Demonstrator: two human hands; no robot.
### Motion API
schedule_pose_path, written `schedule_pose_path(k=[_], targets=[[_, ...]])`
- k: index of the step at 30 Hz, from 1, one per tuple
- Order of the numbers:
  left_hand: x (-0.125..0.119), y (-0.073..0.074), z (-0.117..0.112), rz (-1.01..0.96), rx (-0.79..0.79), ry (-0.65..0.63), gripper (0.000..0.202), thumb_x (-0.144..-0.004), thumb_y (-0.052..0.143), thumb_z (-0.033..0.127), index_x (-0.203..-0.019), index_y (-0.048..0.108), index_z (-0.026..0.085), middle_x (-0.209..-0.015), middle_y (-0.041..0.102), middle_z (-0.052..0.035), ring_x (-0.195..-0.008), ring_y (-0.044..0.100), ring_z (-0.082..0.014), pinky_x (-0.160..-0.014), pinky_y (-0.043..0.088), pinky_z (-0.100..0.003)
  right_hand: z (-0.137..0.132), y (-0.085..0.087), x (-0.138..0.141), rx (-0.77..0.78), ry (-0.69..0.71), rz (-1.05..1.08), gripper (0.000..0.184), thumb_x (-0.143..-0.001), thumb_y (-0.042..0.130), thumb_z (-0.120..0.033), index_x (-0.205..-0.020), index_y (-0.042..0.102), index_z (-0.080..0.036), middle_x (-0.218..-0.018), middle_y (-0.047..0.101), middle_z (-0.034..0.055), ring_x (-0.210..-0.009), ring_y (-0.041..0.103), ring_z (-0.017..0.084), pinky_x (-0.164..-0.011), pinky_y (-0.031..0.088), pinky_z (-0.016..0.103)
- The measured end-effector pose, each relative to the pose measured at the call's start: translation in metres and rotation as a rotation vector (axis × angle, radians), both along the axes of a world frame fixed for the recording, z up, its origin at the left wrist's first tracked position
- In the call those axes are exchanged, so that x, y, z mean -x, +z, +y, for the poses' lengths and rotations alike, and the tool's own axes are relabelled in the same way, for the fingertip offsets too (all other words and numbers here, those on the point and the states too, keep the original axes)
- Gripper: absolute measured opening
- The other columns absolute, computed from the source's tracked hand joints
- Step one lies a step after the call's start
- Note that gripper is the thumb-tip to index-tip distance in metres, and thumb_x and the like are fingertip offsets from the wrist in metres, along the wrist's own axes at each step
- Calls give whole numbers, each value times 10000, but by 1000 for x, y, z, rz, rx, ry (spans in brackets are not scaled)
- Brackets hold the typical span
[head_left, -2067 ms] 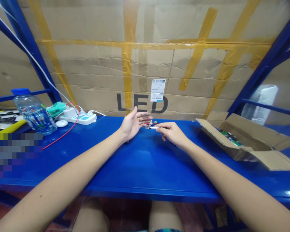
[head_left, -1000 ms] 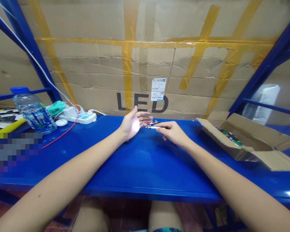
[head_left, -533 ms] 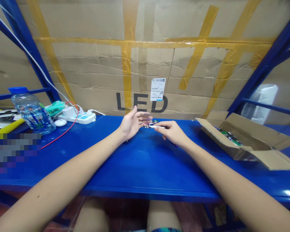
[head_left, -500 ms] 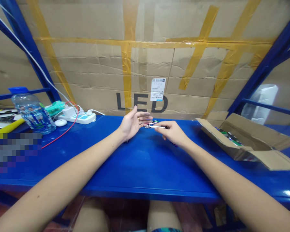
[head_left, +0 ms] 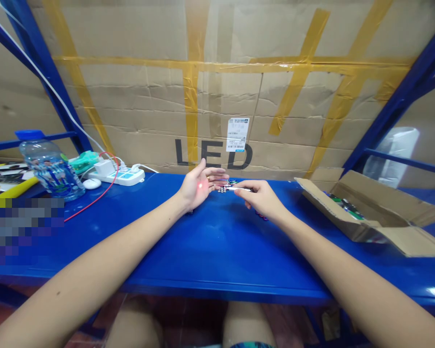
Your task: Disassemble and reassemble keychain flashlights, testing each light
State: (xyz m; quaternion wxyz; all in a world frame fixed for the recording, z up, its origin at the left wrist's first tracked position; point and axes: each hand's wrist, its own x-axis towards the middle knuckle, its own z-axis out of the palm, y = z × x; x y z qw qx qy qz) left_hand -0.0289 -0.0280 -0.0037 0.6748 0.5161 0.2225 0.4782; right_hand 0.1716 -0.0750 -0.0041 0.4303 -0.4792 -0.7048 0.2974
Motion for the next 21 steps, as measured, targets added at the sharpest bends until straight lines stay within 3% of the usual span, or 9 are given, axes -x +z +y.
schedule_pose_path(k=[21], targets=[[1, 1, 0, -10, 10, -13, 640, -932, 366, 647, -1002, 715, 116, -1063, 724, -174, -1001, 668, -276, -857, 498, -382, -1, 0, -1, -15, 24, -15, 323, -807, 628, -420, -924, 757, -148, -610, 597, 1, -470, 483, 116, -482, 376, 266]])
